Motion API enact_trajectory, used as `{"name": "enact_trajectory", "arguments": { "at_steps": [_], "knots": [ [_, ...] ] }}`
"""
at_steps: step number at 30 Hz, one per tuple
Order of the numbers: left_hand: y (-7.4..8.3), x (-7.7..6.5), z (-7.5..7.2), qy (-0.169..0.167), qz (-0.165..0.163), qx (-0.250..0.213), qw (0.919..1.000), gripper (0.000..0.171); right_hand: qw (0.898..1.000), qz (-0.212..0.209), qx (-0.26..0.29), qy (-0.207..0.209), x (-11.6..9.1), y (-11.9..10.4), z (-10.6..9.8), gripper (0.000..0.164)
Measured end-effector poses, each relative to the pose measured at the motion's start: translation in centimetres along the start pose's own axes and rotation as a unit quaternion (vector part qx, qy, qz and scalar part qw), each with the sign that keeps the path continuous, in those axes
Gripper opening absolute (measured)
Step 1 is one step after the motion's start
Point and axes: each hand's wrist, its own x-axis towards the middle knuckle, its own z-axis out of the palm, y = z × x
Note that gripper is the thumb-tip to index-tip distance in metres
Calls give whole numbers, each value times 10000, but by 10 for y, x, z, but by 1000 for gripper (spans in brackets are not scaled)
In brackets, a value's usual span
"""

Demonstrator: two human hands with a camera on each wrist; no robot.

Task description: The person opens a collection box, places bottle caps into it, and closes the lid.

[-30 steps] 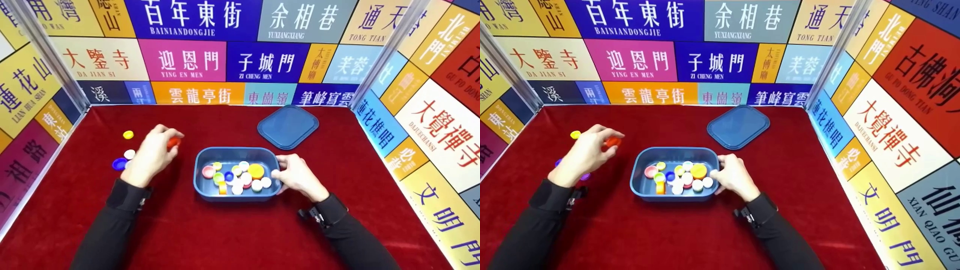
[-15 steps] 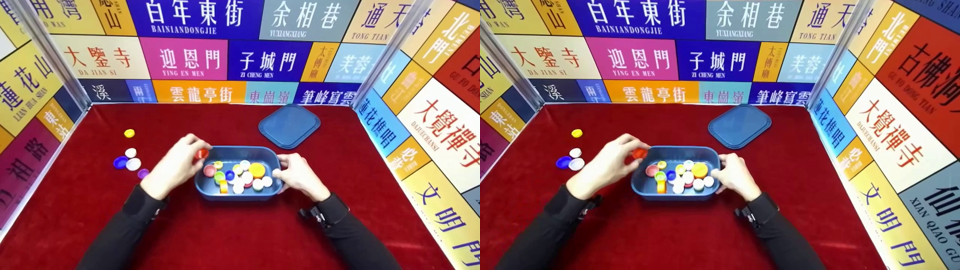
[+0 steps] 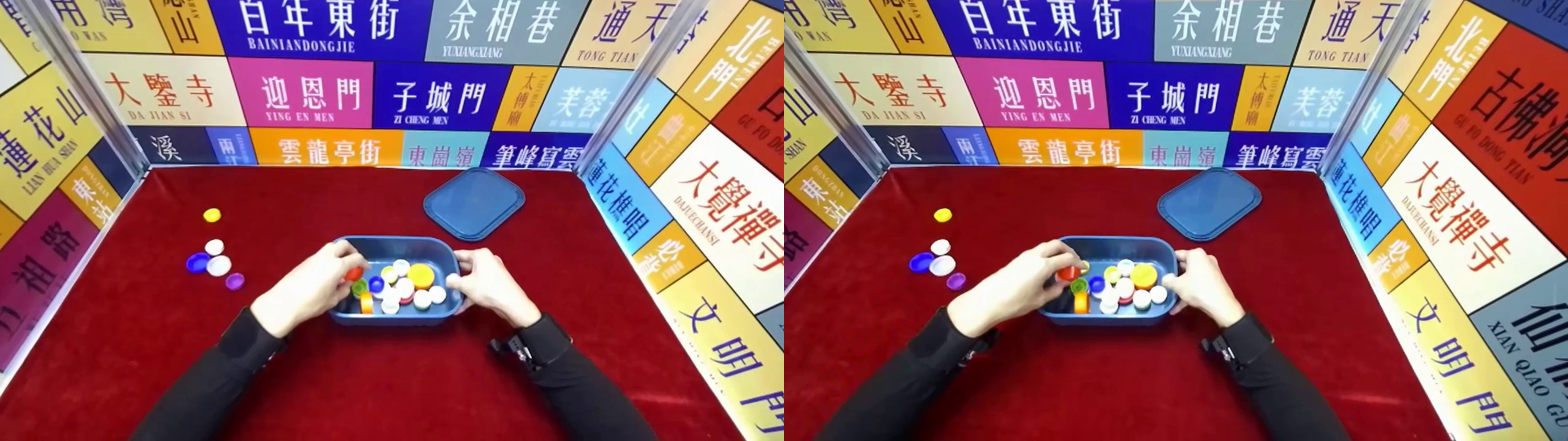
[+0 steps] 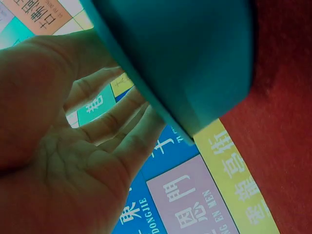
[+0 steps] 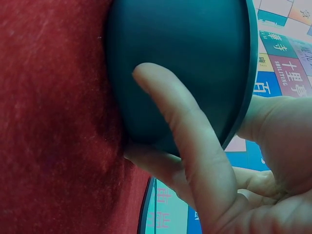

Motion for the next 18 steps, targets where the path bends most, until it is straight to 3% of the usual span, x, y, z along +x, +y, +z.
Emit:
{"name": "enact_trajectory", "arguments": {
  "at_steps": [8,18],
  "knots": [
    [2,2,7,-74,232,35,9997,34,9999,15,157,6,-1,-1,-1,56],
    [3,1,9,-157,152,37,9998,35,9999,32,150,-22,0,0,0,56]
  ]
}}
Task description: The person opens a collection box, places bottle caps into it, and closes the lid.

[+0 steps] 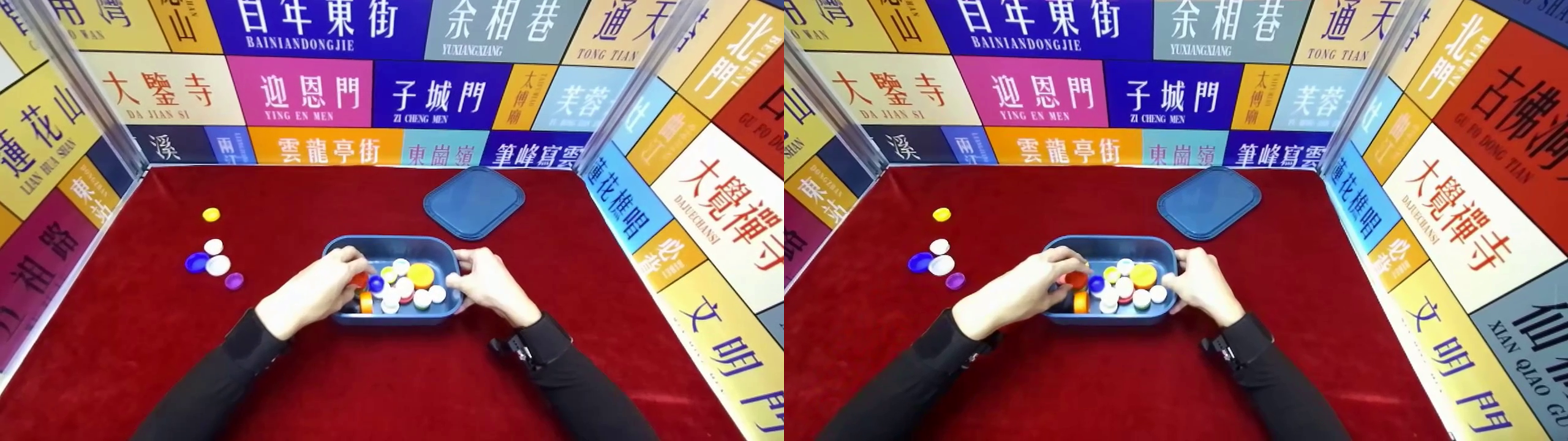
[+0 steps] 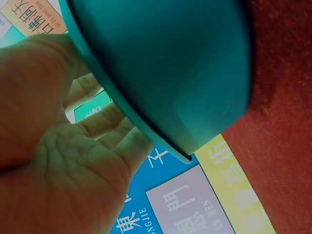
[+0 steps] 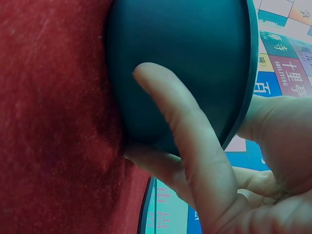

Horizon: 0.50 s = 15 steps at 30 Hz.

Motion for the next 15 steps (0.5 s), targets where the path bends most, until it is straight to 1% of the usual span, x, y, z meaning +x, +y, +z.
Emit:
{"name": "enact_trajectory", "arguments": {
  "at_steps": [8,15],
  "knots": [
    [1,1,-4,-13,-78,4,10000,36,10000,-26,-71,12,0,-2,-1,55],
    [0,1,-9,130,-185,23,9997,38,10000,-12,1,-4,0,-1,-1,56]
  ]
}}
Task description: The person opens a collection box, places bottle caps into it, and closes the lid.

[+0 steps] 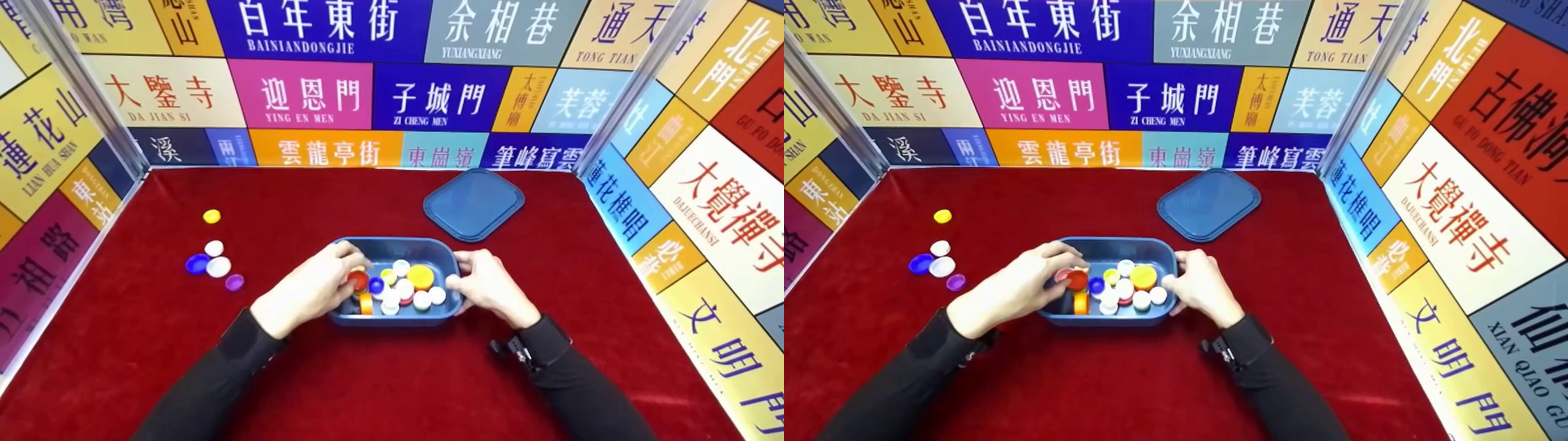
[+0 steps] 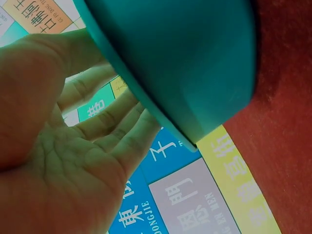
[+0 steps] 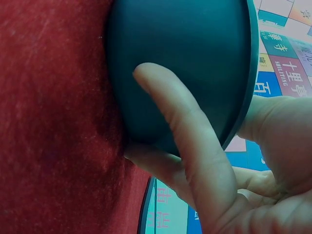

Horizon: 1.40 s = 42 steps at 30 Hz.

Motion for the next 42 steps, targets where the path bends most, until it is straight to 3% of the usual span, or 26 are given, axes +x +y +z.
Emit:
{"name": "enact_trajectory", "arguments": {
  "at_steps": [16,27,35,42],
  "knots": [
    [-15,-2,-12,186,-713,-174,9971,44,10000,-12,81,-27,0,0,1,53],
    [-39,-3,-28,529,-1185,-369,9909,38,9999,64,87,20,0,0,-1,55],
    [-81,-7,-42,788,-1317,-365,9875,35,10000,0,41,63,0,0,-1,53],
    [-124,-17,-53,911,-1671,-339,9811,35,10000,44,48,23,1,0,0,55]
  ]
}}
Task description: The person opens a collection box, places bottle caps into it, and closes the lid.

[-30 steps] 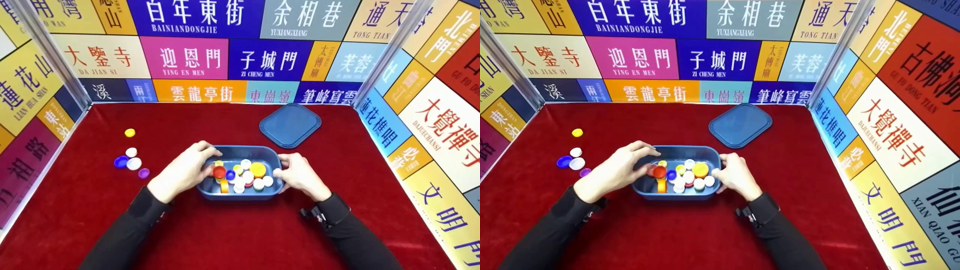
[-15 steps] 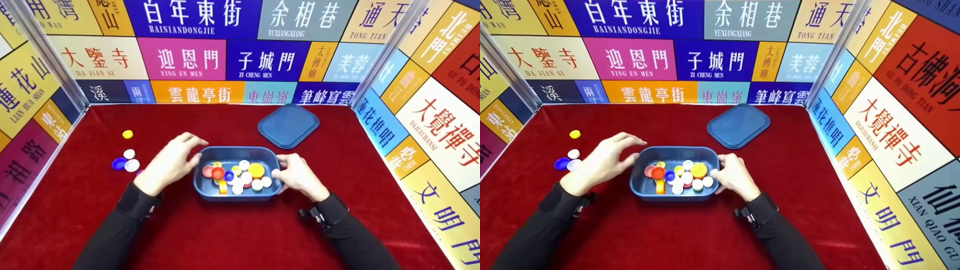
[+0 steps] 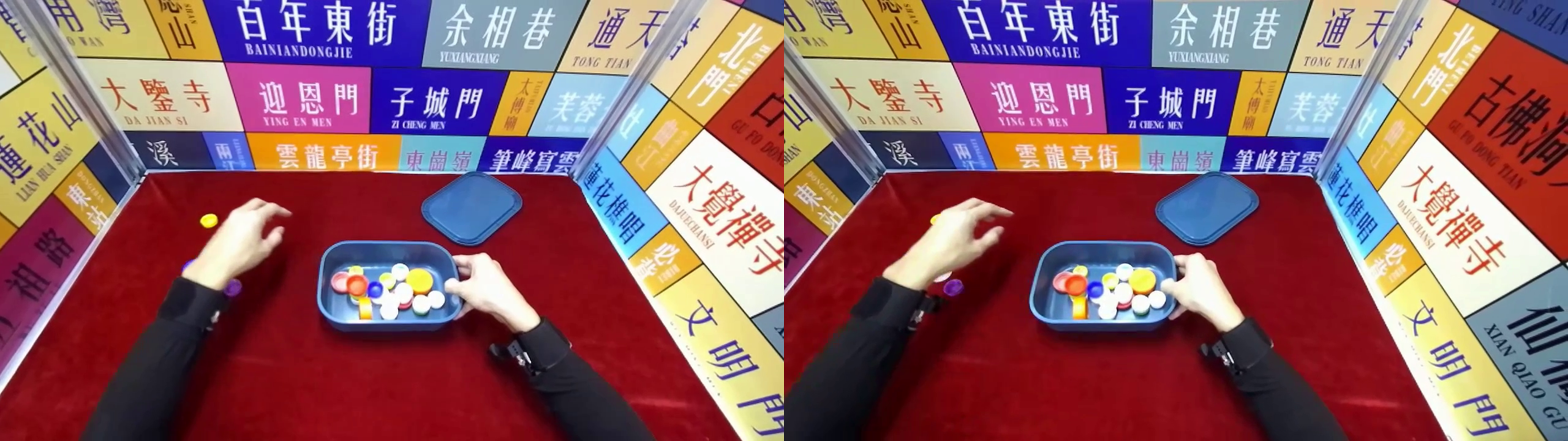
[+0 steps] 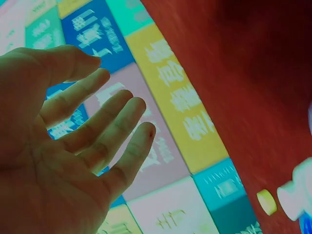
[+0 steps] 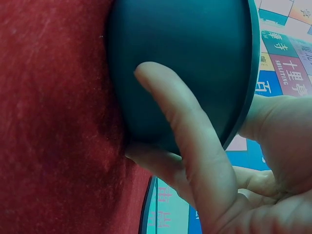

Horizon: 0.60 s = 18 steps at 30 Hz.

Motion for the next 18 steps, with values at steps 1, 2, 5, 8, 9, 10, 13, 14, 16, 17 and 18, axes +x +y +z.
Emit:
{"name": "enact_trajectory", "arguments": {
  "at_steps": [1,2,5,8,9,10,13,14,16,17,18],
  "knots": [
    [-6,1,-2,1,-54,-3,10000,35,10000,19,-4,17,0,0,0,54],
    [-12,2,-3,-4,-103,12,9999,35,10000,23,-8,20,0,0,0,55],
    [-30,6,-8,-7,-253,52,9997,36,10000,20,-36,29,-1,1,-1,55],
    [-49,8,-11,47,-377,123,9992,38,10000,52,-48,21,-1,0,-1,55],
    [-56,8,-12,69,-419,141,9990,38,10000,50,-68,20,0,1,-1,55],
    [-63,8,-12,80,-480,158,9987,38,10000,42,-86,15,0,1,-1,54],
    [-81,8,-12,36,-762,167,9969,42,9999,29,-125,25,-1,1,-1,53],
    [-87,7,-12,2,-886,160,9959,43,9999,26,-154,40,-1,1,-1,52],
    [-96,7,-12,-80,-1185,155,9928,47,9999,22,-155,40,-2,1,-1,52],
    [-100,6,-12,-119,-1325,154,9910,49,9999,25,-153,46,-2,1,-1,52],
    [-105,6,-11,-153,-1452,152,9892,52,9999,25,-136,48,-2,1,-1,52]
  ]
}}
